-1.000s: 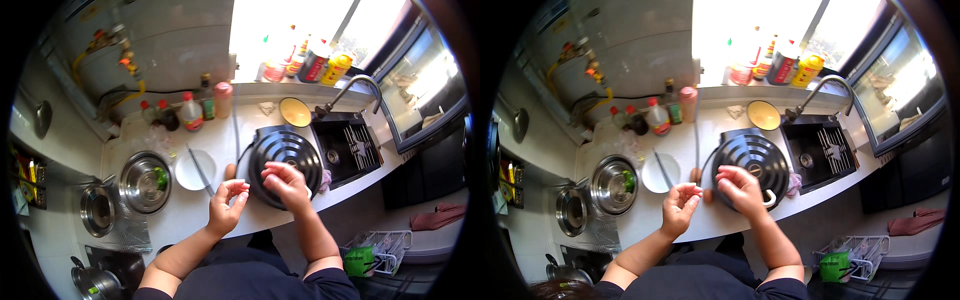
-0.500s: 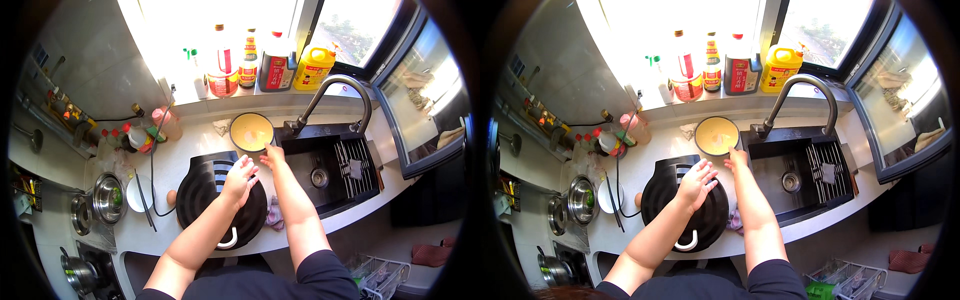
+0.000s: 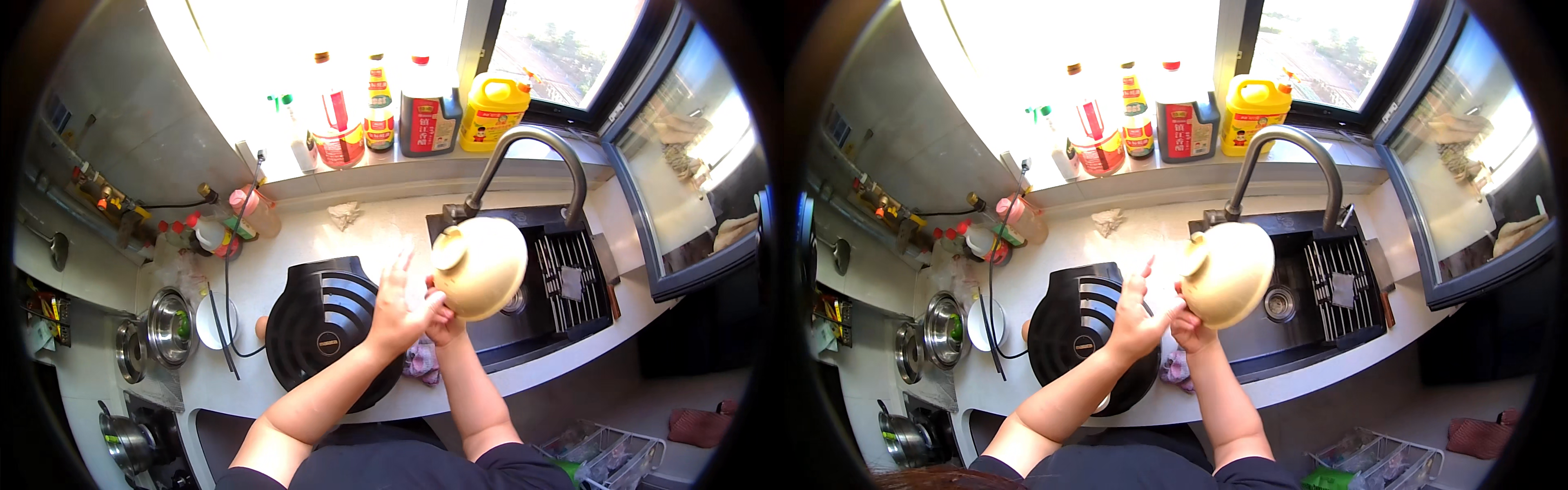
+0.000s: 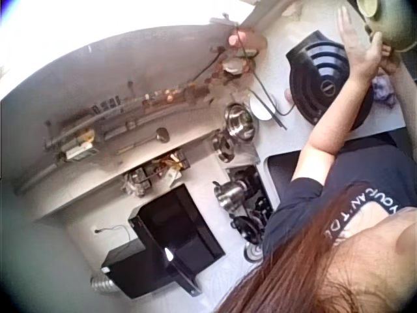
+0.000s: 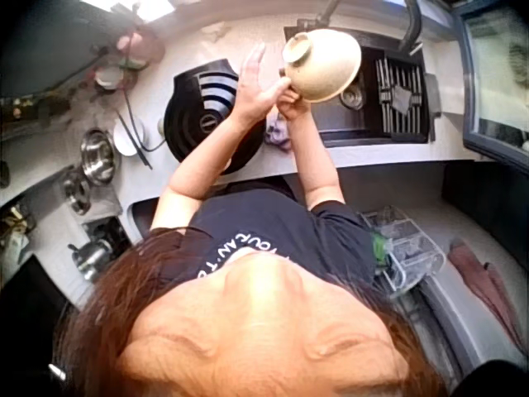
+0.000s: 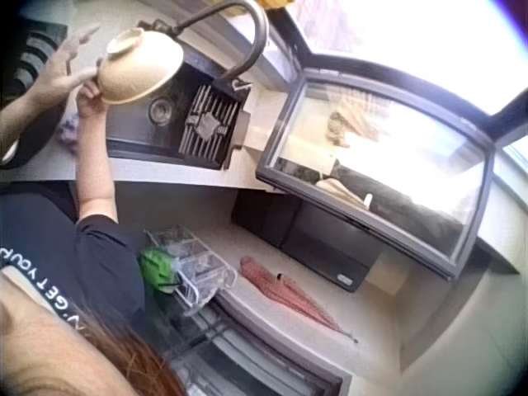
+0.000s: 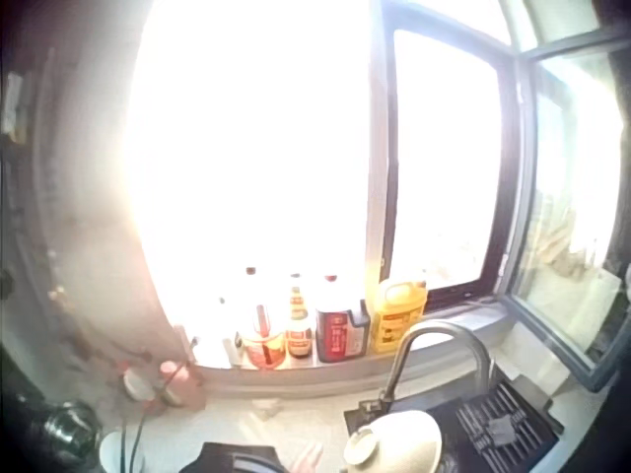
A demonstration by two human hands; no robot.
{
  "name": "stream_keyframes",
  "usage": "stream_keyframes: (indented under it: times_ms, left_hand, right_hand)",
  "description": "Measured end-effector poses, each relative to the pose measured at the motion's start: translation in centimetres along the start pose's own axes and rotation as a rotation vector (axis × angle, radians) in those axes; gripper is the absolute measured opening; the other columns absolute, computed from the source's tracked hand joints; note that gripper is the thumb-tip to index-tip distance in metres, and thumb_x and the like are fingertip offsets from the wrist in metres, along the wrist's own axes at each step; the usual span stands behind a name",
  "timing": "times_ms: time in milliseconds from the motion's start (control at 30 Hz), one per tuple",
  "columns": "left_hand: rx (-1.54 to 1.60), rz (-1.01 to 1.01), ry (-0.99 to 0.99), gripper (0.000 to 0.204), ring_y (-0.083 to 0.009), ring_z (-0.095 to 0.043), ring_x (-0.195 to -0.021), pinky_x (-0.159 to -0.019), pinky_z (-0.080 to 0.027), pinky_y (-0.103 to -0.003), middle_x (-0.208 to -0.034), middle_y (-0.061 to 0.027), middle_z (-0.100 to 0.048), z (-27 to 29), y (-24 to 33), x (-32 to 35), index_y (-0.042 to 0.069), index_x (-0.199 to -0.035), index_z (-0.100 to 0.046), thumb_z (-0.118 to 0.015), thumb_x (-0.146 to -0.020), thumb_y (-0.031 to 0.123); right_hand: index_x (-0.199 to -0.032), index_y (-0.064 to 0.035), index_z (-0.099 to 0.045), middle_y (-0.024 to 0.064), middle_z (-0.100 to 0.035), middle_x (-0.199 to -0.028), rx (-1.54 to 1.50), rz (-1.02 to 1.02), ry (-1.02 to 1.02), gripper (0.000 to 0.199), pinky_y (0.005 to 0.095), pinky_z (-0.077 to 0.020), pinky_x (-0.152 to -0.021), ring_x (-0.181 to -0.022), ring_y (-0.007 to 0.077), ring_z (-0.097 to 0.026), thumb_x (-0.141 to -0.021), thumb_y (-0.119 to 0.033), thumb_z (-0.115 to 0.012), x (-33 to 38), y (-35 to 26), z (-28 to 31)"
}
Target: The person flips a flatbread in a pan using chopsticks, washes a ladle in a sink, and puts bowls into a drawer before wiping the stove and wall with a cloth.
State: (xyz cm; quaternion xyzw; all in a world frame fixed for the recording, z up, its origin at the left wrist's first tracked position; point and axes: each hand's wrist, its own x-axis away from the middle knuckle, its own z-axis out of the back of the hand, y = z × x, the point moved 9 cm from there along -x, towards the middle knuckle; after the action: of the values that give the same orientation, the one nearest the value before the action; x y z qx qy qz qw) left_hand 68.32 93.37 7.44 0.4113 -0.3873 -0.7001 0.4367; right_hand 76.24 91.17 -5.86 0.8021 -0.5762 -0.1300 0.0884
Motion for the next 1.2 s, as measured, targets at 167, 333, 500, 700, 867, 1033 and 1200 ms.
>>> stream_keyframes:
  times_ms: [167,333,500,700,867,1033,1200]
  left_hand:
    - [0.035,-0.175,-0.092,0.082,-0.0392,-0.032,-0.134,-0.109,-0.027,-0.042,-0.14,-0.028,-0.035,-3.1,3.8,1.9,-0.003,-0.139,-0.034,-0.076,-0.073,0.021]
    - [0.08,-0.205,-0.114,0.082,-0.0391,-0.033,-0.133,-0.109,-0.028,-0.043,-0.14,-0.0278,-0.035,-2.3,4.6,3.7,-0.002,-0.139,-0.034,-0.076,-0.072,0.02]
    - [0.145,-0.22,-0.066,0.08,-0.0388,-0.033,-0.133,-0.109,-0.029,-0.042,-0.141,-0.0262,-0.035,2.2,5.6,5.9,0.0,-0.139,-0.034,-0.074,-0.074,0.02]
    - [0.204,-0.317,0.155,0.083,-0.0328,-0.04,-0.128,-0.104,-0.035,-0.041,-0.144,-0.0218,-0.03,13.4,4.9,11.2,0.0,-0.141,-0.03,-0.075,-0.077,0.025]
    - [0.372,-0.212,0.406,0.089,-0.0253,-0.045,-0.12,-0.097,-0.04,-0.036,-0.136,-0.0178,-0.038,27.8,-0.1,19.8,0.001,-0.142,-0.025,-0.075,-0.077,0.036]
    - [0.53,0.294,0.583,0.038,-0.0177,-0.059,-0.09,-0.083,-0.046,-0.027,-0.11,-0.0104,-0.058,38.2,-12.6,32.4,-0.003,-0.118,-0.05,-0.061,-0.087,0.014]
    - [0.964,0.682,1.085,0.035,-0.0245,-0.063,-0.089,-0.071,-0.055,-0.038,-0.108,-0.0123,-0.06,43.6,-21.8,46.5,0.0,-0.118,-0.051,-0.049,-0.084,0.005]
  right_hand:
    - [-0.13,0.0066,-0.041,0.0202,-0.062,-0.104,-0.272,-0.009,-0.294,0.043,0.0243,-0.0475,-0.051,-0.058,0.0151,-0.059,-0.097,-0.022,-0.043,3.8,0.8,-2.5]
    - [-0.127,0.0051,-0.045,0.0191,-0.063,-0.104,-0.053,0.054,-0.279,0.038,0.0225,-0.0486,-0.05,-0.057,0.0137,-0.059,-0.098,-0.018,-0.042,4.2,0.6,-4.3]
    - [-0.134,0.0066,-0.038,0.0274,-0.062,-0.108,-0.026,0.211,-0.197,0.047,0.0192,-0.0468,-0.044,-0.049,0.0106,-0.054,-0.097,-0.022,-0.042,4.4,-0.4,-6.5]
    - [-0.125,0.004,-0.049,0.0258,-0.06,-0.111,0.948,0.28,0.176,0.037,0.0192,-0.0468,-0.049,-0.058,0.0077,-0.058,-0.092,-0.013,-0.053,2.7,9.8,-6.2]
    - [-0.108,0.0047,-0.052,0.014,-0.064,-0.097,1.225,0.253,0.406,0.021,0.0301,-0.0555,-0.073,-0.084,0.0215,-0.067,-0.091,-0.006,-0.049,-1.0,29.1,-5.4]
    - [-0.107,0.003,-0.051,0.0141,-0.064,-0.092,1.457,-0.105,0.472,0.02,0.0264,-0.0562,-0.05,-0.062,0.0188,-0.066,-0.096,-0.014,-0.05,-1.4,43.7,4.6]
    - [-0.121,0.0021,-0.049,0.0116,-0.06,-0.108,1.399,-0.652,0.6,0.048,0.0292,-0.053,-0.066,-0.084,0.0193,-0.064,-0.095,-0.038,-0.053,-0.8,53.6,17.3]
